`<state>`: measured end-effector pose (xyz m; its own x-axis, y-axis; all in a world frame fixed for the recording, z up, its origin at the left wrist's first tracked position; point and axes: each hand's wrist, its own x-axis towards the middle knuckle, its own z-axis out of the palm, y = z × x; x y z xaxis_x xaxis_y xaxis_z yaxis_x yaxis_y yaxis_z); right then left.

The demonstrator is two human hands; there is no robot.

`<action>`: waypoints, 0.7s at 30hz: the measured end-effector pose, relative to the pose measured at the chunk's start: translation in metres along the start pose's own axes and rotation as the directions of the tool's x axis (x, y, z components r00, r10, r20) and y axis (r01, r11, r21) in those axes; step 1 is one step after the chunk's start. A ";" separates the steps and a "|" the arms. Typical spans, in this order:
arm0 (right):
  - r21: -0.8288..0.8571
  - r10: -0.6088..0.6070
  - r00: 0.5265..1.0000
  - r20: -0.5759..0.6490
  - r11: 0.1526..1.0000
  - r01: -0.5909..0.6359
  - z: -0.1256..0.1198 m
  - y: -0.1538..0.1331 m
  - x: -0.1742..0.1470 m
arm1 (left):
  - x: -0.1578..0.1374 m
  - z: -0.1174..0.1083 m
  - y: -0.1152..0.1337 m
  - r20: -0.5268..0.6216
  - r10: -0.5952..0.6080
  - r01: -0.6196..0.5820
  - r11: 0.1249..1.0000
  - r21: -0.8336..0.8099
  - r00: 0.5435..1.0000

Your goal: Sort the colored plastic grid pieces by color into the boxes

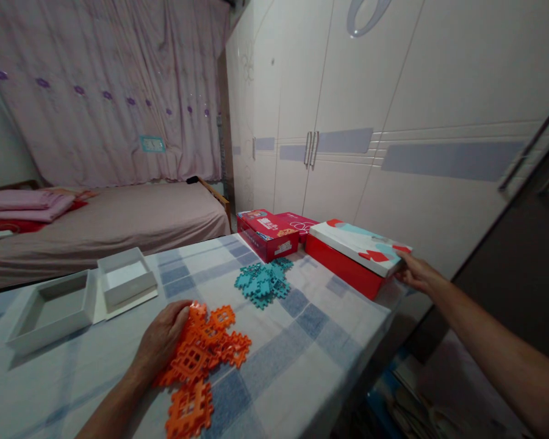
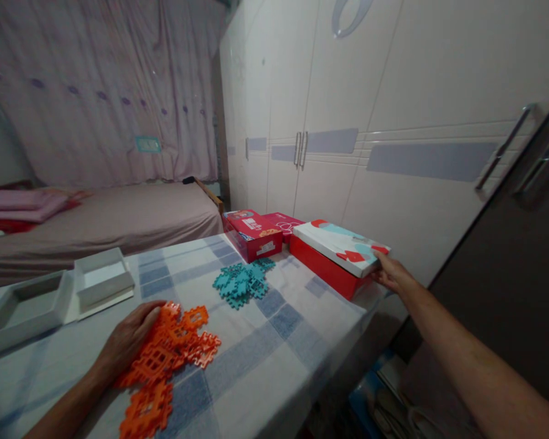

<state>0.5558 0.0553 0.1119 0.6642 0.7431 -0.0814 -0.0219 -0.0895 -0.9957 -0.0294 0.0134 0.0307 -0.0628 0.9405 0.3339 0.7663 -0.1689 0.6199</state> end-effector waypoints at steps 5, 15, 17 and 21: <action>-0.147 0.111 0.993 -0.042 0.982 -0.116 -0.002 -0.005 -0.006 | 0.000 0.001 -0.002 0.009 -0.012 0.012 1.000 0.004 1.000; -0.350 0.199 0.979 0.051 0.921 -0.169 -0.005 -0.004 -0.009 | 0.000 0.001 -0.002 0.008 -0.012 0.012 1.000 0.009 1.000; -0.394 0.204 0.978 0.050 0.903 -0.169 -0.005 0.003 -0.007 | 0.000 0.001 -0.002 0.008 -0.001 0.001 1.000 0.003 1.000; -0.464 0.187 0.982 0.035 0.873 -0.150 -0.001 0.020 -0.006 | 0.001 0.001 -0.004 0.011 0.002 -0.002 1.000 0.005 1.000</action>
<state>0.5521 0.0486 0.0928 0.6221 0.7358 -0.2676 0.2283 -0.4974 -0.8369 -0.0317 0.0154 0.0281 -0.0544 0.9433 0.3274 0.7695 -0.1693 0.6158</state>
